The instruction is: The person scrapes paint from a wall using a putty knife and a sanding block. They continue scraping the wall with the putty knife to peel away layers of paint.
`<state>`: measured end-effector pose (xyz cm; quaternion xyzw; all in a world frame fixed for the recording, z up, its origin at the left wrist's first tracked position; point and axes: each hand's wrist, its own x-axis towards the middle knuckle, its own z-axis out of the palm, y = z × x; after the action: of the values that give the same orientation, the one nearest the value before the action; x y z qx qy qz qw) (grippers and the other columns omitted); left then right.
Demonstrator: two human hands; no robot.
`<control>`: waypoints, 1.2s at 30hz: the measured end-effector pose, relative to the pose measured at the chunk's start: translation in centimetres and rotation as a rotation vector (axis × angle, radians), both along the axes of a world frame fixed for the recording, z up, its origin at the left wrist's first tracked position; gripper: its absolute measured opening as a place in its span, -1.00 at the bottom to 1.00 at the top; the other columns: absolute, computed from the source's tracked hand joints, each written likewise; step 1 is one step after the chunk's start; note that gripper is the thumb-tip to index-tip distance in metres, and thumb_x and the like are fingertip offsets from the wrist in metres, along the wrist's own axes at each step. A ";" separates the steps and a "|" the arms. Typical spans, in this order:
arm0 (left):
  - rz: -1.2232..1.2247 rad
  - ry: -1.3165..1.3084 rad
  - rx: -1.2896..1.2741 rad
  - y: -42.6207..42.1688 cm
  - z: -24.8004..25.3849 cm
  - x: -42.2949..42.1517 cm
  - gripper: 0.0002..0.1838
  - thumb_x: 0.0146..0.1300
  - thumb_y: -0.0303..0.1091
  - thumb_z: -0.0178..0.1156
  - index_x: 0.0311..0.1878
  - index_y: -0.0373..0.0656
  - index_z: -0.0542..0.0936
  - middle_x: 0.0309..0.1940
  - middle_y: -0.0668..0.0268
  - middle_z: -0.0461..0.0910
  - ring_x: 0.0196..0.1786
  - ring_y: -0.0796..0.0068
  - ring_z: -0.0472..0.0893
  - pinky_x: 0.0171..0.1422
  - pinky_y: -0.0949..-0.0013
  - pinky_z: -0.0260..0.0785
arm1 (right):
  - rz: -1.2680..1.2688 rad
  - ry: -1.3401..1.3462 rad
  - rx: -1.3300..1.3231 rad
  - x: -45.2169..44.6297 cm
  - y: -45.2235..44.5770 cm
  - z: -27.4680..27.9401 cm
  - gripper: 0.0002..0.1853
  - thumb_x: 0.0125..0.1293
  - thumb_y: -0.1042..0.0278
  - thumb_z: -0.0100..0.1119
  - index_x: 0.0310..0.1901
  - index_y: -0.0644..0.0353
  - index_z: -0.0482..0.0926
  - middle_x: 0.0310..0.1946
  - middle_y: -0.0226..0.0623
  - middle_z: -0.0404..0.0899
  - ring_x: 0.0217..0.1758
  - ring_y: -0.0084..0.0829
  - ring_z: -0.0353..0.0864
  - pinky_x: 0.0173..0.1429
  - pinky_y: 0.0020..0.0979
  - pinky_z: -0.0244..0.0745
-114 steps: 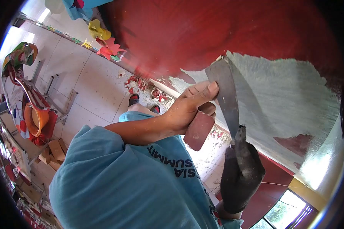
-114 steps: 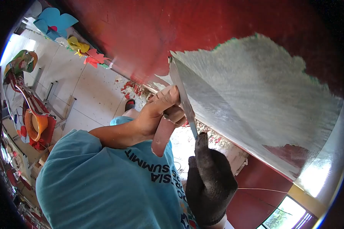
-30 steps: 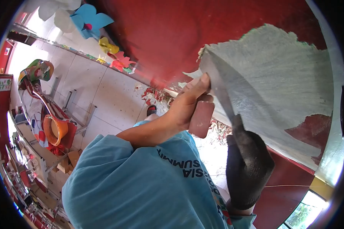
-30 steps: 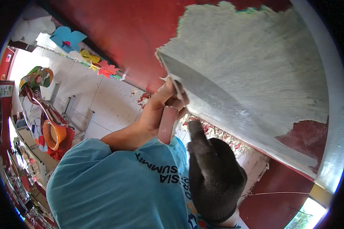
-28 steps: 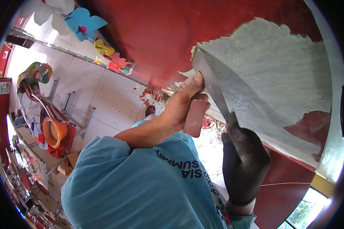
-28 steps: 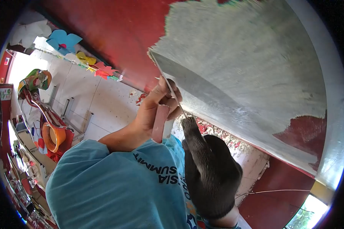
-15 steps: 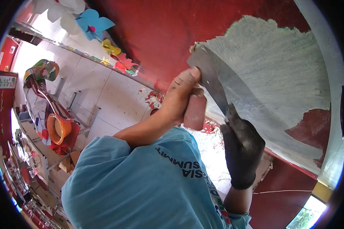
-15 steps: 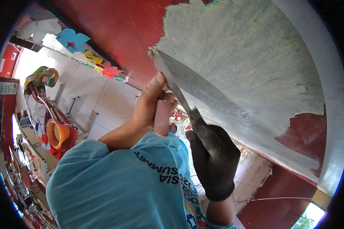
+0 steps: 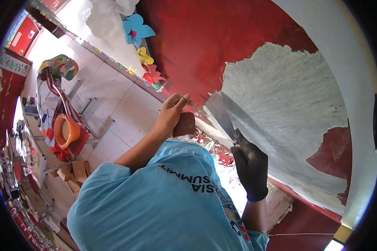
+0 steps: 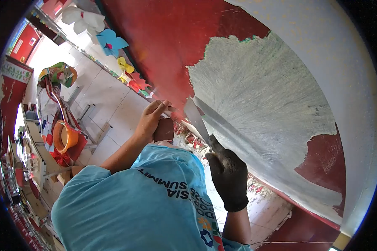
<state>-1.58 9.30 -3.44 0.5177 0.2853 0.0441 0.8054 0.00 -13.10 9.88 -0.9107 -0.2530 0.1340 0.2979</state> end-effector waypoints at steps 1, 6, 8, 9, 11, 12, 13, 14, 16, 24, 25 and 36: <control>-0.006 -0.013 0.053 0.0 0.7 -0.1 -0.67 0.27 -0.15 0.12 -0.14 -0.26 0.51 -0.21 0.27 0.59 -0.15 0.59 0.50 -0.03 0.56 0.30 | 0.008 -0.005 0.002 -0.4 -0.5 -0.3 -0.61 0.17 0.41 0.11 0.05 0.33 0.48 -0.16 -0.01 0.59 -0.21 -0.24 0.63 -0.03 -0.37 0.47; -0.170 -0.419 0.379 -0.3 4.1 0.3 -0.75 0.26 -0.29 0.12 -0.12 -0.29 0.52 -0.24 0.30 0.60 -0.15 0.59 0.54 -0.08 0.52 0.37 | -0.048 0.140 0.092 -1.3 -1.6 -1.2 -0.59 0.15 0.43 0.12 0.07 0.33 0.47 -0.19 0.02 0.59 -0.25 -0.26 0.62 -0.08 -0.39 0.48; -0.250 -0.476 0.487 -0.1 6.3 0.4 -0.78 0.26 -0.35 0.11 -0.13 -0.30 0.52 -0.29 0.31 0.60 -0.19 0.59 0.55 -0.12 0.54 0.39 | -0.023 0.088 0.133 -1.6 -1.9 -1.3 -0.58 0.14 0.45 0.13 0.07 0.34 0.46 -0.14 0.05 0.57 -0.18 -0.28 0.63 -0.04 -0.39 0.47; -0.330 -0.456 0.620 0.0 7.1 0.5 -0.80 0.25 -0.36 0.12 -0.16 -0.30 0.54 -0.33 0.31 0.61 -0.22 0.59 0.56 -0.12 0.54 0.39 | -0.015 0.057 0.157 -1.7 -2.0 -1.4 -0.58 0.13 0.45 0.13 0.07 0.35 0.46 -0.12 0.05 0.56 -0.15 -0.28 0.62 -0.02 -0.39 0.46; -0.404 -0.438 0.765 -0.1 7.7 0.8 -0.82 0.24 -0.38 0.14 -0.19 -0.30 0.56 -0.37 0.31 0.61 -0.25 0.58 0.57 -0.12 0.53 0.39 | 0.027 -0.060 0.263 -1.8 -2.9 -2.9 -0.58 0.14 0.45 0.13 0.07 0.38 0.45 -0.07 0.03 0.55 -0.08 -0.29 0.61 0.03 -0.40 0.44; -0.375 -0.449 0.733 -0.2 7.6 1.0 -0.82 0.23 -0.37 0.15 -0.24 -0.31 0.56 -0.41 0.30 0.61 -0.29 0.59 0.57 -0.16 0.53 0.39 | 0.032 -0.068 0.273 -2.1 -3.1 -2.9 -0.58 0.14 0.45 0.13 0.07 0.38 0.45 -0.07 0.03 0.55 -0.08 -0.29 0.61 0.03 -0.40 0.44; -0.346 -0.458 0.702 -0.4 7.5 1.2 -0.82 0.23 -0.35 0.16 -0.29 -0.32 0.57 -0.45 0.29 0.60 -0.32 0.59 0.58 -0.19 0.54 0.39 | -0.014 -0.043 0.301 -2.4 -3.1 -3.0 -0.60 0.15 0.42 0.15 0.05 0.36 0.47 -0.12 0.01 0.57 -0.11 -0.23 0.61 0.00 -0.37 0.46; -0.343 -0.458 0.713 -0.8 7.5 1.5 -0.82 0.23 -0.35 0.16 -0.29 -0.32 0.57 -0.45 0.29 0.60 -0.32 0.59 0.58 -0.19 0.54 0.39 | -0.059 -0.014 0.329 -2.6 -3.3 -3.1 -0.62 0.16 0.40 0.16 0.02 0.34 0.49 -0.16 -0.01 0.58 -0.15 -0.16 0.61 -0.03 -0.34 0.47; -0.123 -0.402 0.595 -1.7 7.6 1.9 -0.75 0.19 -0.28 0.22 -0.38 -0.32 0.56 -0.48 0.26 0.60 -0.37 0.59 0.58 -0.27 0.53 0.38 | -0.025 -0.095 0.309 -2.9 -4.1 -4.1 -0.61 0.17 0.40 0.16 0.03 0.35 0.48 -0.16 0.00 0.58 -0.14 -0.16 0.61 -0.03 -0.34 0.47; 0.178 -0.205 1.079 -0.1 8.3 4.6 -0.50 -0.10 0.05 0.40 -0.60 -0.25 0.49 -0.66 0.29 0.50 -0.59 0.58 0.41 -0.45 0.46 0.27 | -0.131 0.141 0.278 -4.7 -6.7 -7.1 -0.56 0.18 0.37 0.13 0.12 0.27 0.43 -0.10 -0.02 0.57 -0.10 -0.26 0.61 0.02 -0.39 0.43; 0.226 -0.169 1.049 0.5 8.1 4.9 -0.51 -0.09 0.04 0.40 -0.60 -0.25 0.48 -0.67 0.30 0.48 -0.59 0.59 0.40 -0.46 0.46 0.25 | -0.118 0.152 0.262 -4.7 -6.8 -7.3 -0.56 0.20 0.37 0.09 0.12 0.31 0.42 -0.08 0.02 0.55 -0.05 -0.26 0.59 0.02 -0.40 0.43; -0.081 0.199 0.781 1.4 -1.1 -2.3 -0.56 0.24 -0.02 0.10 -0.48 -0.27 0.53 -0.60 0.34 0.51 -0.51 0.62 0.46 -0.39 0.49 0.31 | -0.012 -0.110 0.557 -2.4 -3.9 -6.4 -0.56 0.20 0.47 0.03 0.15 0.35 0.37 -0.39 -0.04 0.53 -0.38 -0.26 0.55 -0.29 -0.35 0.46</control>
<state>-3.91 10.67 -4.54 0.7974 0.3027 0.0670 0.5177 -2.44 -16.98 3.50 -0.8011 -0.2903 0.0079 0.5234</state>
